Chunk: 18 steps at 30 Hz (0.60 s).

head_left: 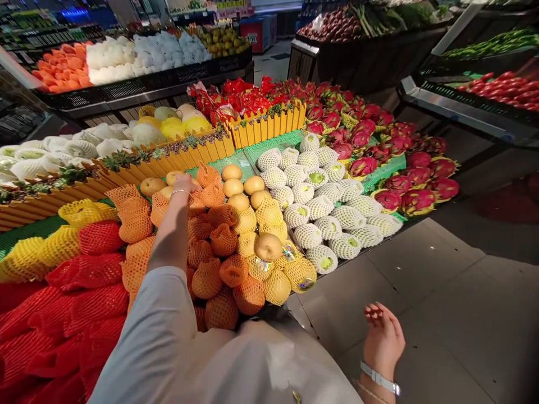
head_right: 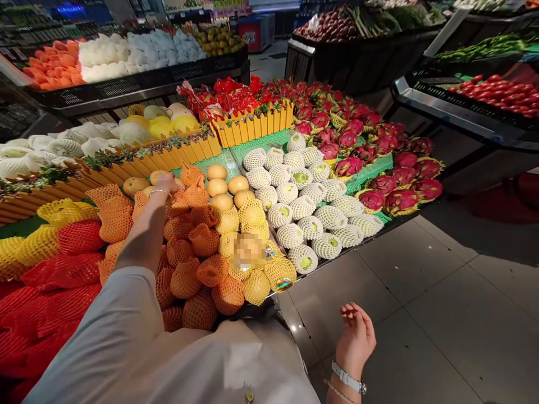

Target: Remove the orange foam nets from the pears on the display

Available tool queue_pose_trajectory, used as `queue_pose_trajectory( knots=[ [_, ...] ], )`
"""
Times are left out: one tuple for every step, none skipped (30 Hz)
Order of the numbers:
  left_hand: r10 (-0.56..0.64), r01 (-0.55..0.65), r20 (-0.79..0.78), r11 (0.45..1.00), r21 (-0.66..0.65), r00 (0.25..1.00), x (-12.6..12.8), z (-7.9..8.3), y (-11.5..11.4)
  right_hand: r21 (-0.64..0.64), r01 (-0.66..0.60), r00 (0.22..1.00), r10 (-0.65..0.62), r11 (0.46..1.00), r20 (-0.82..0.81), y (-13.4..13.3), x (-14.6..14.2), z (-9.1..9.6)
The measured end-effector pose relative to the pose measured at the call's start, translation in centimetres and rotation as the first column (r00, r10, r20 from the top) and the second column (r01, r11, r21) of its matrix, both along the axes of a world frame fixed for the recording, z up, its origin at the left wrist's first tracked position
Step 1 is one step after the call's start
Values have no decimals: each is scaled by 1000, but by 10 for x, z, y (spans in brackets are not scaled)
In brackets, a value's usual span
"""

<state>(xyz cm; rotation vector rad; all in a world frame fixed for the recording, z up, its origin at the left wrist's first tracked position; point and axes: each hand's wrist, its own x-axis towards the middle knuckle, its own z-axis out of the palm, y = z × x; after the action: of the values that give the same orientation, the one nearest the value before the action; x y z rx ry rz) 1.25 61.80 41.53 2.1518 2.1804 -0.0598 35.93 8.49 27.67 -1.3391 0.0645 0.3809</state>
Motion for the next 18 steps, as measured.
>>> queue_pose_trajectory(
  knots=[
    [35,-36,32,999,38,999,-2,2,-4,10,8,1000,-8,1000,-15,-1,2,-1],
    [67,-72,67,994,79,995,-6,4,-8,21,12,1000,-12,1000,-28,-1,4,-1],
    [87,-102,112,986,133,990,-9,8,-14,32,13,999,-12,999,-35,1,6,-1],
    [90,-123,165,972,202,982,-13,13,-20,41,8,999,-7,999,-36,5,8,-1],
    [72,-134,222,950,281,972,-18,19,-27,49,-2,1000,4,999,-30,10,10,-1],
    [33,-139,280,920,367,959,-22,26,-36,55,-23,1000,24,998,-18,17,10,0],
    [-29,-133,332,881,454,943,-26,33,-47,59,-46,999,47,997,-4,25,10,0],
    [-105,-122,373,836,536,922,-29,41,-60,63,-74,997,73,995,10,34,8,1],
    [-181,-101,396,797,595,900,-30,47,-78,69,-100,995,98,993,24,44,4,3],
    [-256,-63,400,773,631,880,-28,52,-98,77,-125,992,122,989,41,55,-2,6],
    [-326,-15,400,758,652,857,-24,54,-122,86,-147,988,142,985,65,65,-9,9],
    [-393,64,393,771,634,831,-18,53,-147,93,-165,983,156,982,100,75,-19,14],
    [-456,144,400,782,606,795,-9,49,-175,96,-184,974,168,978,153,83,-29,20],
    [-508,252,405,805,537,760,1,42,-202,87,-210,956,185,974,228,91,-41,27],
    [-561,358,421,807,469,713,11,33,-228,62,-245,922,213,968,324,96,-52,35],
    [-603,453,445,795,404,662,22,22,-251,23,-297,864,259,954,432,100,-64,42],
    [-640,544,478,766,342,601,32,10,-270,-24,-362,780,317,932,540,103,-76,50],
    [-668,615,521,727,305,531,39,-1,-285,-77,-436,673,382,897,633,104,-86,56]
  ],
)
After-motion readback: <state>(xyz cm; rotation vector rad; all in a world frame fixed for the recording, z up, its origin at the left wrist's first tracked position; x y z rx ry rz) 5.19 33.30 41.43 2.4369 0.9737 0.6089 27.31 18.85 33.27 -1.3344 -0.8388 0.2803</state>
